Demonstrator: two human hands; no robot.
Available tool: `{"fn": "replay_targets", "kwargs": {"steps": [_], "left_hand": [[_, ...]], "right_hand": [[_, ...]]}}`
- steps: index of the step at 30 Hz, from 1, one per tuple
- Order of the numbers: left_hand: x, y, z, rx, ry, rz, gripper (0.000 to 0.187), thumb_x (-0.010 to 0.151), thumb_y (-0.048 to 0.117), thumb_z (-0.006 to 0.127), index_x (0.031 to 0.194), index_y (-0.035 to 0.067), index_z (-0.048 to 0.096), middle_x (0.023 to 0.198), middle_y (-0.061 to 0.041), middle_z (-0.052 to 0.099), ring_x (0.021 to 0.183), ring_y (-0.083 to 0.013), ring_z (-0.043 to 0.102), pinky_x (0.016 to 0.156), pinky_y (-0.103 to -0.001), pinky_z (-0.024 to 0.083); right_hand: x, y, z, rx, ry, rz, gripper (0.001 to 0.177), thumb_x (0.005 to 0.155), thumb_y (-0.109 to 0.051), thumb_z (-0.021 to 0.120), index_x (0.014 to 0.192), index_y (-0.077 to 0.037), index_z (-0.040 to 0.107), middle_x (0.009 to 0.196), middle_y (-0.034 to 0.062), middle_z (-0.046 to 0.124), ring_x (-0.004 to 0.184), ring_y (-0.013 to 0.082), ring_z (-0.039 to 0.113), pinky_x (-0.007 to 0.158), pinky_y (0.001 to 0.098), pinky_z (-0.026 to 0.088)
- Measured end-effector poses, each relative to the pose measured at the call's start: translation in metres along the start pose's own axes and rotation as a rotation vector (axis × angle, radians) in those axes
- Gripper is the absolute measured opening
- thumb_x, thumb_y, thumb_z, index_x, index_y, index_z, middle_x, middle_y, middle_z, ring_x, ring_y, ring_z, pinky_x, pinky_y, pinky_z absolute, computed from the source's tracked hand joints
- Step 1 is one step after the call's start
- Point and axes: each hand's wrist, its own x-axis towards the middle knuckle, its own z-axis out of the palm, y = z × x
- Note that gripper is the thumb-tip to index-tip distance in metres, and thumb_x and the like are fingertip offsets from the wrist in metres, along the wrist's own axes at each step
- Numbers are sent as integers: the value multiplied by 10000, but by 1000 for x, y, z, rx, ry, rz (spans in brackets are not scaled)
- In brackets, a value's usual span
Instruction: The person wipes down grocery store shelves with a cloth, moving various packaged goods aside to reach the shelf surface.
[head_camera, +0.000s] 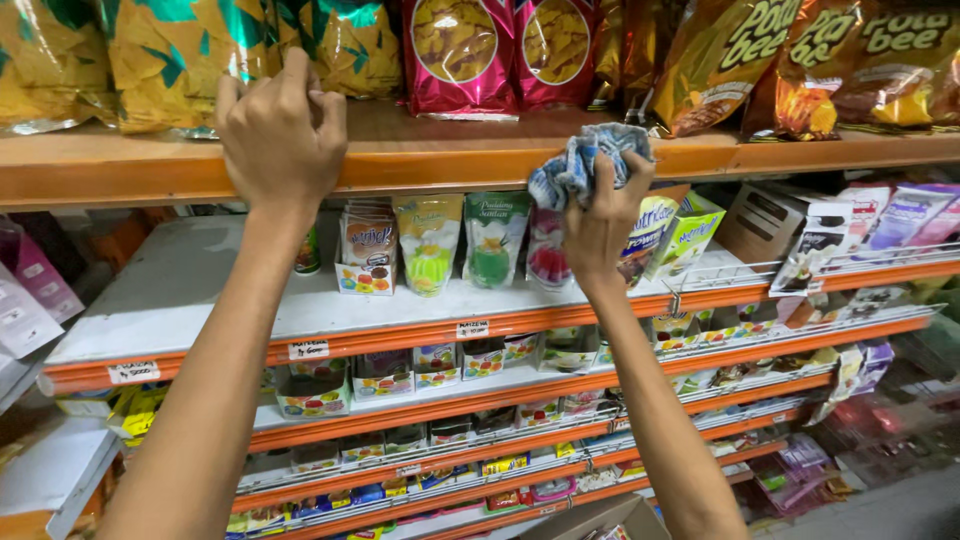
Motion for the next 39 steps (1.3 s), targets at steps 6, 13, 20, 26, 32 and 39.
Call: {"fn": "replay_targets", "kwargs": {"steps": [6, 13, 20, 26, 32, 39], "left_hand": [[-3, -2, 1, 20, 12, 13, 86, 911, 69, 522, 847, 64, 579, 658, -89, 610, 618, -273, 566, 795, -404, 409], [-8, -8, 1, 24, 50, 51, 56, 911, 71, 535, 906, 32, 575, 765, -106, 652, 721, -311, 589, 820, -419, 415], [-2, 0, -1, -12, 66, 20, 65, 914, 64, 537, 921, 29, 592, 762, -113, 664, 661, -298, 583, 793, -411, 428], [0, 5, -1, 26, 84, 8, 64, 934, 89, 562, 898, 42, 586, 738, -112, 648, 630, -283, 589, 751, -407, 428], [4, 9, -2, 14, 80, -29, 79, 936, 113, 580, 884, 54, 581, 693, -110, 628, 621, -291, 593, 772, -414, 452], [2, 5, -1, -44, 136, 25, 73, 971, 111, 548, 942, 53, 583, 747, -105, 660, 687, -289, 644, 800, -438, 475]], "right_hand": [[10, -70, 12, 143, 50, 208, 555, 783, 59, 696, 1311, -8, 538, 1256, 257, 478, 1214, 450, 541, 1043, 517, 443], [10, -168, 22, 504, -504, -426, 639, 723, -5, 761, 1326, -84, 566, 1334, 188, 529, 1276, 405, 552, 1079, 467, 485], [-5, -124, -10, 504, -258, -99, 552, 745, 10, 683, 1289, -25, 599, 1348, 225, 519, 1260, 404, 558, 1088, 472, 476], [12, -36, -22, 246, 128, 239, 328, 953, -14, 719, 1237, 37, 563, 1255, 212, 510, 1212, 398, 551, 1082, 453, 432], [28, -59, -18, 221, 28, 233, 335, 908, 4, 713, 1207, 55, 571, 1195, 249, 518, 1139, 433, 550, 1001, 479, 438], [41, -172, 27, 184, -173, -219, 405, 737, 30, 694, 1130, -22, 608, 1180, 147, 591, 1120, 360, 556, 954, 464, 473]]}}
